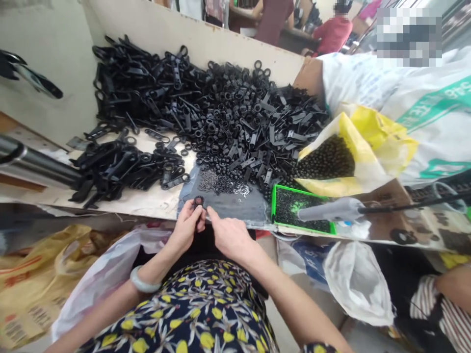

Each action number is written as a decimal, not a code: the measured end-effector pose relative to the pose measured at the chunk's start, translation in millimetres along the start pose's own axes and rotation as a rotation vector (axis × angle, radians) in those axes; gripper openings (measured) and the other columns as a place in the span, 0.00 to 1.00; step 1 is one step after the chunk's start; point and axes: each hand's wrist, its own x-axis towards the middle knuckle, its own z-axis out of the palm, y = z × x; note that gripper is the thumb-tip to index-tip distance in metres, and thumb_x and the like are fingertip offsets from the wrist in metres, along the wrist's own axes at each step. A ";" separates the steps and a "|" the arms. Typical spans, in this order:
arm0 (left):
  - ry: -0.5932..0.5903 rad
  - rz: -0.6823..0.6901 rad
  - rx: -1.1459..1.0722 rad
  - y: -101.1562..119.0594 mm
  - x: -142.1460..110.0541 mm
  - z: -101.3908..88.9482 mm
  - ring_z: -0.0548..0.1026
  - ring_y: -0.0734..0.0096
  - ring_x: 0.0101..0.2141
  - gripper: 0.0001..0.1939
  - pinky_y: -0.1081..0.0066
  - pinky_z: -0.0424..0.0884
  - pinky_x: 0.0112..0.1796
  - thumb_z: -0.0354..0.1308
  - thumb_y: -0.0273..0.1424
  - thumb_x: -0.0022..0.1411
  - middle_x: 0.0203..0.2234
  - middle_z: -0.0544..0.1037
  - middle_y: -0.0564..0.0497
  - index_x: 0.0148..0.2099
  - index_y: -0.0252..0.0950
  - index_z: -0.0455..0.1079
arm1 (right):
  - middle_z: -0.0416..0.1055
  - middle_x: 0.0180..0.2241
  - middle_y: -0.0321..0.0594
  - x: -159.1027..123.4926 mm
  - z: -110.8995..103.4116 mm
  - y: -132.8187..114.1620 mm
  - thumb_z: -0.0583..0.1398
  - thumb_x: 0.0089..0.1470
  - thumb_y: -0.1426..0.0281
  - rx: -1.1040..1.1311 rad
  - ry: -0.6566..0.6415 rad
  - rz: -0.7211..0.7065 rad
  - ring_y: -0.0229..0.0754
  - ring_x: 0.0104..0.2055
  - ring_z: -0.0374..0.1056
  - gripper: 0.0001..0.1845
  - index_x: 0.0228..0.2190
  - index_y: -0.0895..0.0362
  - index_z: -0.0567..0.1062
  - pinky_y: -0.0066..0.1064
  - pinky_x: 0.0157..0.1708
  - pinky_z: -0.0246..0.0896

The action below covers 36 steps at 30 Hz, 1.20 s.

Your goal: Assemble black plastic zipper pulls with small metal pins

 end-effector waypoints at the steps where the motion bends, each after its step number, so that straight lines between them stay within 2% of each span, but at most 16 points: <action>1: -0.013 -0.021 -0.012 3.6 1.5 -0.8 0.55 0.83 0.16 0.23 0.81 0.53 0.18 0.64 0.47 0.60 0.22 0.67 0.63 0.48 0.41 0.59 | 0.84 0.39 0.37 -2.4 1.6 16.3 0.52 0.65 0.75 0.005 0.000 0.012 0.42 0.37 0.81 0.28 0.64 0.49 0.66 0.27 0.35 0.69; 3: -0.024 -0.027 -0.016 11.8 4.0 -1.3 0.53 0.84 0.15 0.24 0.82 0.49 0.17 0.66 0.46 0.59 0.20 0.67 0.63 0.46 0.40 0.60 | 0.82 0.43 0.45 -4.5 7.5 50.8 0.47 0.68 0.76 0.022 0.032 0.115 0.43 0.39 0.80 0.26 0.63 0.57 0.67 0.30 0.39 0.70; 5: -0.024 -0.005 -0.016 19.3 6.1 0.6 0.52 0.84 0.16 0.22 0.83 0.46 0.17 0.66 0.44 0.59 0.18 0.65 0.64 0.46 0.39 0.61 | 0.78 0.49 0.51 -3.7 16.0 80.4 0.47 0.69 0.75 0.079 0.147 0.267 0.44 0.43 0.79 0.25 0.63 0.61 0.67 0.32 0.44 0.71; 8: -0.004 0.018 -0.018 25.0 10.1 8.2 0.51 0.84 0.16 0.20 0.83 0.45 0.17 0.65 0.42 0.60 0.17 0.63 0.65 0.47 0.39 0.62 | 0.70 0.57 0.59 1.1 26.3 103.4 0.49 0.68 0.74 0.029 0.341 0.354 0.50 0.52 0.73 0.27 0.66 0.65 0.63 0.37 0.49 0.70; 10: 0.020 0.019 -0.026 24.9 13.2 14.7 0.51 0.84 0.16 0.19 0.82 0.44 0.17 0.65 0.41 0.61 0.17 0.62 0.65 0.47 0.39 0.62 | 0.69 0.56 0.59 9.3 27.9 105.9 0.50 0.69 0.72 -0.040 0.433 0.346 0.53 0.55 0.70 0.26 0.64 0.64 0.66 0.40 0.53 0.67; 12: 0.027 0.027 -0.044 24.0 15.6 20.7 0.51 0.84 0.16 0.19 0.81 0.45 0.18 0.65 0.42 0.62 0.18 0.64 0.65 0.47 0.39 0.62 | 0.73 0.50 0.56 24.5 25.8 104.3 0.50 0.71 0.68 -0.053 0.452 0.343 0.52 0.52 0.70 0.21 0.57 0.62 0.74 0.40 0.53 0.65; 15: -0.037 0.032 -0.086 26.9 16.7 26.9 0.63 0.82 0.19 0.20 0.79 0.57 0.23 0.65 0.40 0.63 0.25 0.73 0.59 0.50 0.39 0.62 | 0.77 0.42 0.50 58.0 20.5 103.2 0.51 0.72 0.57 0.004 0.383 0.441 0.49 0.44 0.73 0.23 0.45 0.59 0.79 0.35 0.45 0.65; 17: -0.099 -0.021 -0.149 32.1 16.6 28.1 0.73 0.77 0.28 0.18 0.75 0.65 0.31 0.64 0.38 0.64 0.33 0.79 0.52 0.51 0.37 0.64 | 0.79 0.40 0.48 79.9 17.9 104.8 0.53 0.70 0.52 0.029 0.333 0.551 0.49 0.41 0.75 0.24 0.41 0.57 0.80 0.34 0.40 0.62; 20: -0.131 -0.140 -0.275 40.3 16.9 25.7 0.78 0.69 0.37 0.15 0.70 0.67 0.39 0.58 0.35 0.67 0.40 0.81 0.45 0.52 0.35 0.66 | 0.81 0.38 0.45 99.1 16.1 108.5 0.56 0.68 0.52 0.051 0.300 0.675 0.49 0.39 0.75 0.21 0.39 0.53 0.82 0.34 0.36 0.58; 24: -0.111 -0.190 -0.362 43.8 19.9 21.8 0.79 0.62 0.43 0.12 0.66 0.66 0.44 0.54 0.34 0.70 0.43 0.82 0.42 0.52 0.35 0.68 | 0.81 0.40 0.43 99.4 16.7 112.9 0.56 0.68 0.56 0.106 0.337 0.721 0.48 0.39 0.75 0.17 0.40 0.51 0.82 0.34 0.34 0.53; 28: -0.120 -0.204 -0.412 42.0 23.6 24.1 0.79 0.60 0.47 0.11 0.64 0.66 0.48 0.54 0.32 0.71 0.45 0.82 0.42 0.52 0.35 0.68 | 0.80 0.40 0.45 99.1 19.8 112.1 0.57 0.66 0.48 0.110 0.362 0.688 0.48 0.38 0.74 0.23 0.41 0.53 0.81 0.33 0.34 0.52; 30: -0.116 -0.219 -0.442 41.4 24.6 26.3 0.79 0.60 0.47 0.11 0.64 0.66 0.49 0.54 0.32 0.70 0.45 0.83 0.42 0.52 0.35 0.67 | 0.80 0.39 0.44 103.2 20.8 110.8 0.58 0.65 0.47 0.096 0.356 0.681 0.48 0.37 0.74 0.24 0.43 0.53 0.80 0.34 0.33 0.51; 36: -0.101 -0.245 -0.470 42.2 25.3 27.1 0.80 0.60 0.46 0.11 0.63 0.67 0.49 0.55 0.31 0.69 0.44 0.83 0.41 0.52 0.35 0.68 | 0.79 0.41 0.41 106.3 17.9 115.3 0.59 0.66 0.58 0.089 0.354 0.651 0.45 0.37 0.72 0.14 0.36 0.53 0.80 0.34 0.31 0.48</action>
